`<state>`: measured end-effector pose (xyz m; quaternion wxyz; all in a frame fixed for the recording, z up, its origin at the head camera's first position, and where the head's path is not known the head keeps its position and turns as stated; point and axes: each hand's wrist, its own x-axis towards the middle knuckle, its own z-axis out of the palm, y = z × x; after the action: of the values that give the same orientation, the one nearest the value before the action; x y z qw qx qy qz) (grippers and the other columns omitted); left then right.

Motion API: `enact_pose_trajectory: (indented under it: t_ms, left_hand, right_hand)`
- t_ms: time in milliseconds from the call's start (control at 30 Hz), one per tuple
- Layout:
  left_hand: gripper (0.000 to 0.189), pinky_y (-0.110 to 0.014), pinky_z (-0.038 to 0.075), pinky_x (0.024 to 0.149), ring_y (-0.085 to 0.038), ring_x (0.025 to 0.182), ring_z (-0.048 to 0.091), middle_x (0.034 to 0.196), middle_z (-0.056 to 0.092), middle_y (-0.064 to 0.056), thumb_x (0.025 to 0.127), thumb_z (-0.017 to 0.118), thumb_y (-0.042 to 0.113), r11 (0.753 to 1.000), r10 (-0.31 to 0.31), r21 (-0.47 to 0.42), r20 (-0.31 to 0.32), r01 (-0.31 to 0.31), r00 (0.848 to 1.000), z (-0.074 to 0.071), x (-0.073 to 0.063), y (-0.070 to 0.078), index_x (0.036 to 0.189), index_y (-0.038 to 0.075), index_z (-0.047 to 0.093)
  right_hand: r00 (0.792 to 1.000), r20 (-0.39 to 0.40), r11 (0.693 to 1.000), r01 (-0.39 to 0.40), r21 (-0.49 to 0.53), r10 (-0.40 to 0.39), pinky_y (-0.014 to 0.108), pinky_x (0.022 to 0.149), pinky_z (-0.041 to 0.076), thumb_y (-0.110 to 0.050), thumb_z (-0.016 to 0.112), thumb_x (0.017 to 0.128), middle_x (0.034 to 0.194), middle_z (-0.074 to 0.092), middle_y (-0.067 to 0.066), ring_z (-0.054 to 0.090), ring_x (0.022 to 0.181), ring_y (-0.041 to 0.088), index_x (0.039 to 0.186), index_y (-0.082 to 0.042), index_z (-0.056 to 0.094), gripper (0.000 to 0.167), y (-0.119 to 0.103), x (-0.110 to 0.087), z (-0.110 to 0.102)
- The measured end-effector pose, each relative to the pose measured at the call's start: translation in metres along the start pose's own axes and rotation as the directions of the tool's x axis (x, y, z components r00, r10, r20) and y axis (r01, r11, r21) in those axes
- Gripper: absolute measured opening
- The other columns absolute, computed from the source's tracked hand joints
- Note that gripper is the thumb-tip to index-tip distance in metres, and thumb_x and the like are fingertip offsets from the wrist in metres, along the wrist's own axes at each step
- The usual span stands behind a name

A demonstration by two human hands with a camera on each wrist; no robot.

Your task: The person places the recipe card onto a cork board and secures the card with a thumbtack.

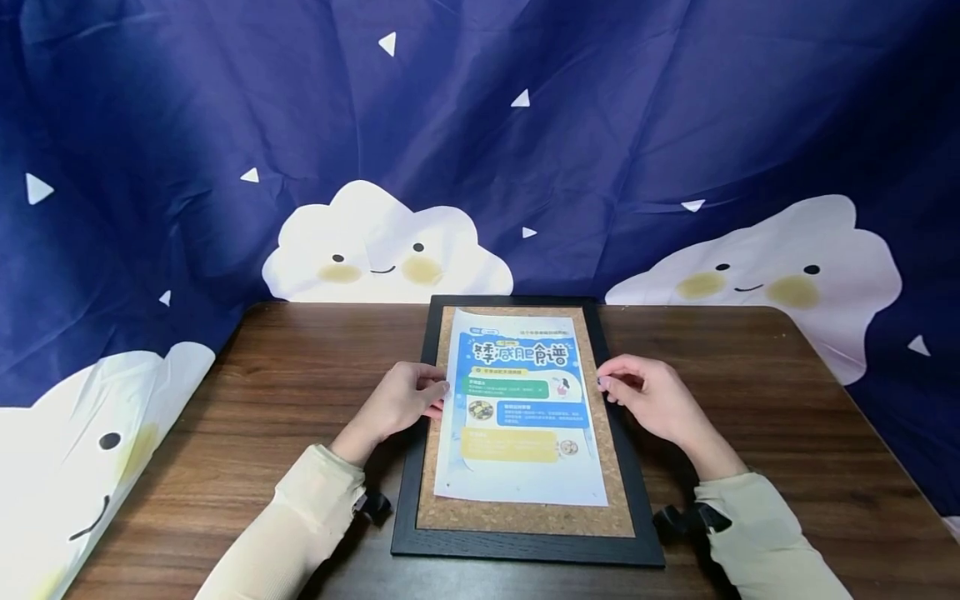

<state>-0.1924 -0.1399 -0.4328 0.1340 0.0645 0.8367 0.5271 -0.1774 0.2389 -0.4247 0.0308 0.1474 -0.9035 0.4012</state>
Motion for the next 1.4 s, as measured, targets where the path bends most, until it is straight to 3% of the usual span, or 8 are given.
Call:
enact_pose_trajectory:
  t_ms: [167,333,533,600,700,800,933,1400]
  left_hand:
    - [0.029,-0.031,0.066,0.074,-0.015,0.081,0.076,0.098,0.079,-0.012,0.105,0.067,0.005,0.973,0.088,0.219,-0.063,-0.072,0.994,-0.006,-0.006,0.005,0.132,-0.007,0.07]
    - [0.029,-0.039,0.061,0.087,-0.018,0.094,0.071,0.112,0.077,-0.01,0.104,0.071,0.01,0.891,0.224,0.417,-0.065,-0.177,0.973,-0.009,-0.009,0.003,0.13,-0.001,0.072]
    - [0.042,-0.054,0.048,0.118,-0.036,0.14,0.058,0.148,0.063,-0.019,0.108,0.068,0.02,0.733,0.35,0.598,0.08,-0.326,0.933,-0.008,-0.007,-0.006,0.144,-0.002,0.064]
    - [0.051,-0.055,0.041,0.125,-0.039,0.152,0.047,0.159,0.054,-0.022,0.109,0.066,0.024,0.687,0.35,0.633,0.142,-0.356,0.926,-0.008,-0.007,-0.007,0.151,-0.004,0.057]
    - [0.063,-0.056,0.035,0.13,-0.041,0.16,0.036,0.168,0.042,-0.025,0.11,0.066,0.03,0.648,0.31,0.67,0.203,-0.362,0.929,-0.006,-0.007,-0.006,0.157,-0.007,0.049]
    - [0.07,-0.054,0.03,0.132,-0.042,0.164,0.029,0.173,0.032,-0.027,0.11,0.064,0.035,0.625,0.241,0.699,0.249,-0.347,0.938,-0.005,-0.008,-0.005,0.162,-0.007,0.042]
    - [0.072,-0.054,0.026,0.134,-0.044,0.167,0.02,0.177,0.022,-0.028,0.112,0.06,0.036,0.617,0.174,0.713,0.289,-0.333,0.941,-0.006,-0.009,-0.006,0.165,-0.006,0.036]
    - [0.073,-0.051,0.016,0.138,-0.041,0.17,0.007,0.181,0.008,-0.025,0.116,0.05,0.04,0.599,0.084,0.742,0.316,-0.301,0.945,-0.004,-0.011,-0.002,0.17,-0.002,0.025]
  right_hand:
    - [1.0,0.005,1.0,0.012,-0.002,-0.012,0.023,0.069,0.056,-0.004,0.071,0.104,0.093,0.076,0.01,0.065,0.081,0.018,0.114,-0.001,0.077,0.012,-0.004,0.003,-0.001]
    - [1.0,0.019,1.0,0.022,0.02,-0.022,0.023,0.07,0.056,-0.004,0.07,0.105,0.095,0.076,0.012,0.067,0.082,0.021,0.114,0.0,0.077,0.012,-0.006,0.009,0.003]
    - [0.999,0.04,0.998,0.01,0.055,-0.012,0.021,0.072,0.057,-0.004,0.069,0.105,0.103,0.078,0.015,0.069,0.085,0.023,0.118,0.002,0.076,0.016,-0.011,0.015,0.009]
    - [0.999,0.049,0.999,0.002,0.054,-0.005,0.021,0.073,0.058,-0.005,0.069,0.105,0.105,0.078,0.016,0.069,0.085,0.023,0.119,0.002,0.076,0.017,-0.013,0.017,0.011]
    - [0.998,0.056,0.999,0.0,0.045,-0.002,0.021,0.071,0.057,-0.006,0.069,0.105,0.104,0.078,0.015,0.068,0.084,0.021,0.118,0.002,0.076,0.017,-0.016,0.02,0.013]
    - [0.998,0.059,1.0,-0.004,0.025,0.002,0.022,0.07,0.056,-0.006,0.07,0.105,0.103,0.078,0.013,0.065,0.083,0.02,0.118,0.001,0.077,0.016,-0.019,0.022,0.014]
    - [0.997,0.071,1.0,-0.015,0.017,0.014,0.022,0.071,0.055,-0.006,0.069,0.106,0.105,0.078,0.013,0.065,0.084,0.02,0.119,0.001,0.077,0.017,-0.022,0.024,0.017]
    - [0.993,0.117,0.998,0.016,0.066,-0.023,0.023,0.072,0.054,-0.004,0.069,0.105,0.103,0.077,0.013,0.065,0.082,0.021,0.117,0.001,0.078,0.017,-0.029,0.049,0.03]
